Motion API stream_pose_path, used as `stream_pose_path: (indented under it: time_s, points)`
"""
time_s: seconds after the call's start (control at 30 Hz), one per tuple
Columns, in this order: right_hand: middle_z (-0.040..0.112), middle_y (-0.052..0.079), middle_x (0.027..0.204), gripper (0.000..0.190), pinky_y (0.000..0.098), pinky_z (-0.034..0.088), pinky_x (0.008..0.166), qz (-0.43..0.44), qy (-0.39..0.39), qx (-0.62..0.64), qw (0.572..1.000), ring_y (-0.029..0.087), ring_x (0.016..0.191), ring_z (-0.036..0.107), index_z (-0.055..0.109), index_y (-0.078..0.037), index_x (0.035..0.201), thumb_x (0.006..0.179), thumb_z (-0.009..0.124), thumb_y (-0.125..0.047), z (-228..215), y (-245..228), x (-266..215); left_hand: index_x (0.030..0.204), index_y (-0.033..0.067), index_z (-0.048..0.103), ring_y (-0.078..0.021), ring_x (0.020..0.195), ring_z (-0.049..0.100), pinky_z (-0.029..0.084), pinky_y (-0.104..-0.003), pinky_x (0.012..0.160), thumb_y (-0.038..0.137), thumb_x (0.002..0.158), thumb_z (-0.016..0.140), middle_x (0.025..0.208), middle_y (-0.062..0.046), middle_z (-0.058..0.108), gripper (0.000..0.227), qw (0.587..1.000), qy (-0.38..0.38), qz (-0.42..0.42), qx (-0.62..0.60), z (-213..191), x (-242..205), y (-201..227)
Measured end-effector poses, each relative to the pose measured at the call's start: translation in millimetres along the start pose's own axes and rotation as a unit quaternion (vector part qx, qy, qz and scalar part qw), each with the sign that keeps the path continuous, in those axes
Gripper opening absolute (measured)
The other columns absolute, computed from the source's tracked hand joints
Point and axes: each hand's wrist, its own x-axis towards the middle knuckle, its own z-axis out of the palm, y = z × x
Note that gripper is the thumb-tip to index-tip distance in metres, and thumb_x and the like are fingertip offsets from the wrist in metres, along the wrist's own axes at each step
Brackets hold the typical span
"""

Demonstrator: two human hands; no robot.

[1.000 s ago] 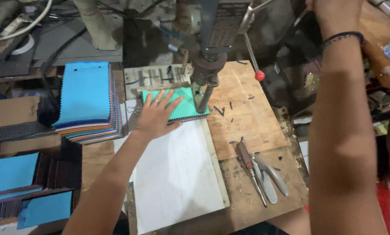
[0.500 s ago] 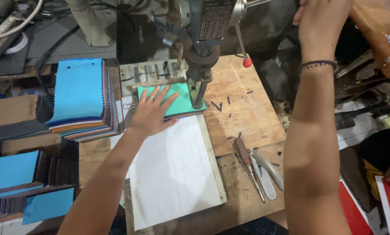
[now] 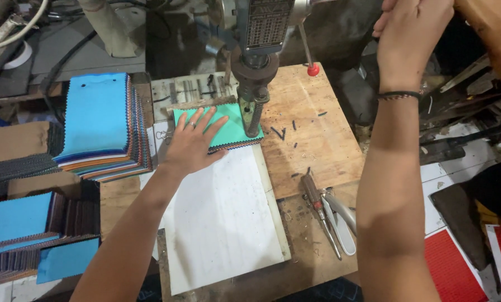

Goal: The person uses a drill press to punch holes into the spine of a notebook. They then use pliers to insert a metal spiral binding into the holes. Finally, they stack the finished notebook with others.

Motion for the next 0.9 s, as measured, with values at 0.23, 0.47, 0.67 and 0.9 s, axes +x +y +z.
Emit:
stream_pose_path:
  time_s: [0.23,0.47,0.67,0.9]
  points:
    - [0.063,0.008,0.072,0.039,0.026,0.052,0.05,0.029,0.025,0.027,0.999,0.014,0.054,0.063,0.055,-0.004,0.083,0.115,0.036,-0.018,2.2,-9.2,-9.7,0.159,0.0247,0.033,-0.0425,0.148,0.033,0.022,-0.065,0.116,0.068,0.094,0.051,0.164,-0.014,0.032,0.08,0.999,0.037,0.011,-0.004,1.1,-1.4,-0.1]
    - [0.062,0.013,0.078,0.033,0.0293,0.054,0.047,-0.005,0.036,0.072,0.997,0.019,0.053,0.061,0.051,-0.002,0.099,0.117,0.035,-0.026,5.5,-3.8,-13.7,0.158,0.0236,0.035,-0.0422,0.148,0.033,0.023,-0.064,0.116,0.068,0.094,0.051,0.164,-0.014,0.033,0.08,0.999,0.047,0.014,-0.005,3.9,-1.3,-1.9]
    - [0.059,0.013,0.078,0.038,0.0286,0.056,0.05,0.01,0.035,0.055,0.998,0.018,0.056,0.06,0.049,-0.005,0.103,0.115,0.032,-0.037,4.2,-24.5,-21.4,0.158,0.0227,0.036,-0.043,0.147,0.035,0.024,-0.064,0.116,0.067,0.095,0.05,0.163,-0.015,0.034,0.078,0.998,0.064,0.02,-0.005,4.8,-2.5,-2.4]
    - [0.048,0.011,0.085,0.038,0.0286,0.057,0.05,-0.017,0.045,0.057,0.997,0.018,0.063,0.06,0.052,-0.003,0.114,0.115,0.031,-0.035,6.3,-33.3,-25.9,0.159,0.0228,0.035,-0.0429,0.147,0.033,0.021,-0.064,0.117,0.068,0.095,0.049,0.164,-0.015,0.033,0.079,0.999,0.049,0.016,-0.009,3.3,-2.2,-1.7]
